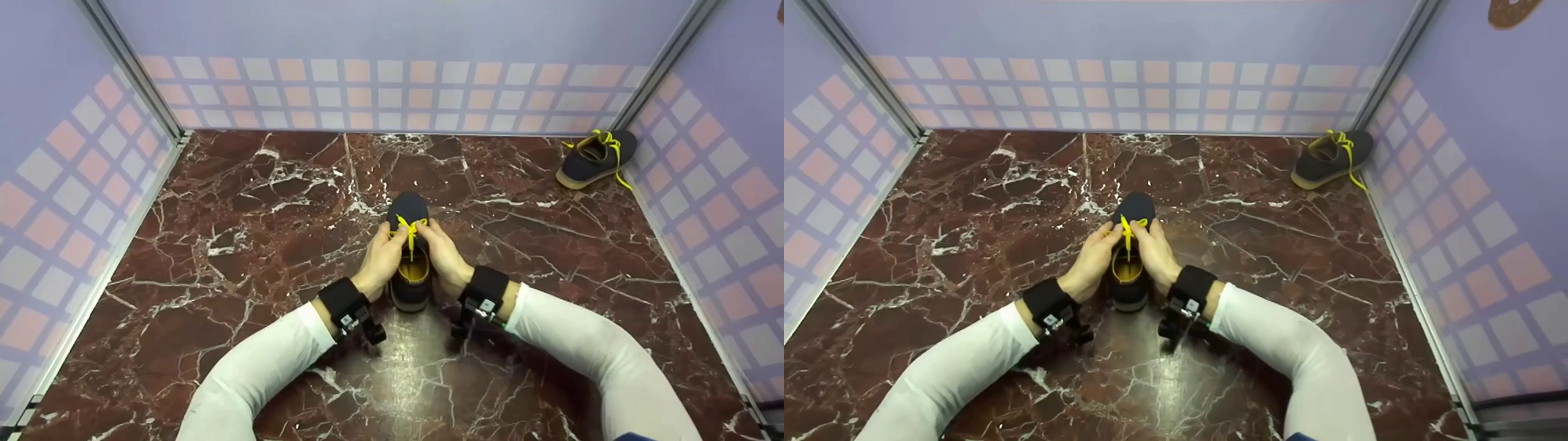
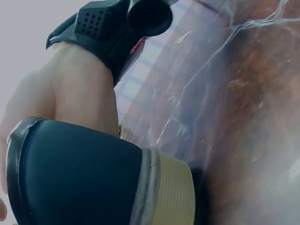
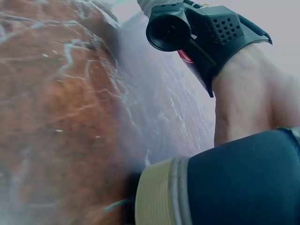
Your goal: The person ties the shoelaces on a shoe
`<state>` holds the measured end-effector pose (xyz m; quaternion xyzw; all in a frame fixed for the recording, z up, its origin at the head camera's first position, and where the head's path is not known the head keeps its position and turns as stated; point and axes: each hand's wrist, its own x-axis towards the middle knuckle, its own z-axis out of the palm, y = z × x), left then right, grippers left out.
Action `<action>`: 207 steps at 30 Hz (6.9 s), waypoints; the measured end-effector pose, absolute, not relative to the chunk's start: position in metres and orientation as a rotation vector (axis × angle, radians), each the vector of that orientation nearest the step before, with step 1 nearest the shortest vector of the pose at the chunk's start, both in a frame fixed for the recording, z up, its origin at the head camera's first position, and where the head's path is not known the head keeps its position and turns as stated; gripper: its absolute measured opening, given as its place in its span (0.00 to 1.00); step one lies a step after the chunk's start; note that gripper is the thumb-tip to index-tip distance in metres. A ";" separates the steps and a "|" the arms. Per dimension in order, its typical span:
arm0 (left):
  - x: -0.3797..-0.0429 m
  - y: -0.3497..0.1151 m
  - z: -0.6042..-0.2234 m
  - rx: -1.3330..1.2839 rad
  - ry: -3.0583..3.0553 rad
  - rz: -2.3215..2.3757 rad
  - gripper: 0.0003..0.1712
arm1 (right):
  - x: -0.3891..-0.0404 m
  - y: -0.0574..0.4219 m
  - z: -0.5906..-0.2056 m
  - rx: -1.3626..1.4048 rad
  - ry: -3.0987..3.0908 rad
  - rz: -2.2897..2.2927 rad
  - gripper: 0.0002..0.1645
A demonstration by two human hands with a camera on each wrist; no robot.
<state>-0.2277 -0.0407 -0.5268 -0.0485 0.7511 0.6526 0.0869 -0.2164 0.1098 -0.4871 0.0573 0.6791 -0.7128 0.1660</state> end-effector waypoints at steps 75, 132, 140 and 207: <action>-0.337 -0.132 -0.488 -0.472 2.151 2.184 0.35 | -0.332 0.015 -0.488 -0.082 1.507 -2.262 0.46; -0.222 -0.082 -0.442 0.955 2.371 0.892 0.31 | -0.363 0.219 -0.461 0.011 2.740 -1.410 0.57; -0.220 -0.080 -0.448 1.029 2.349 0.781 0.32 | -0.367 0.275 -0.454 -0.016 3.001 -1.047 0.59; -0.220 -0.073 -0.459 1.007 2.321 0.828 0.32 | -0.399 0.399 -0.479 0.207 3.176 -0.437 0.45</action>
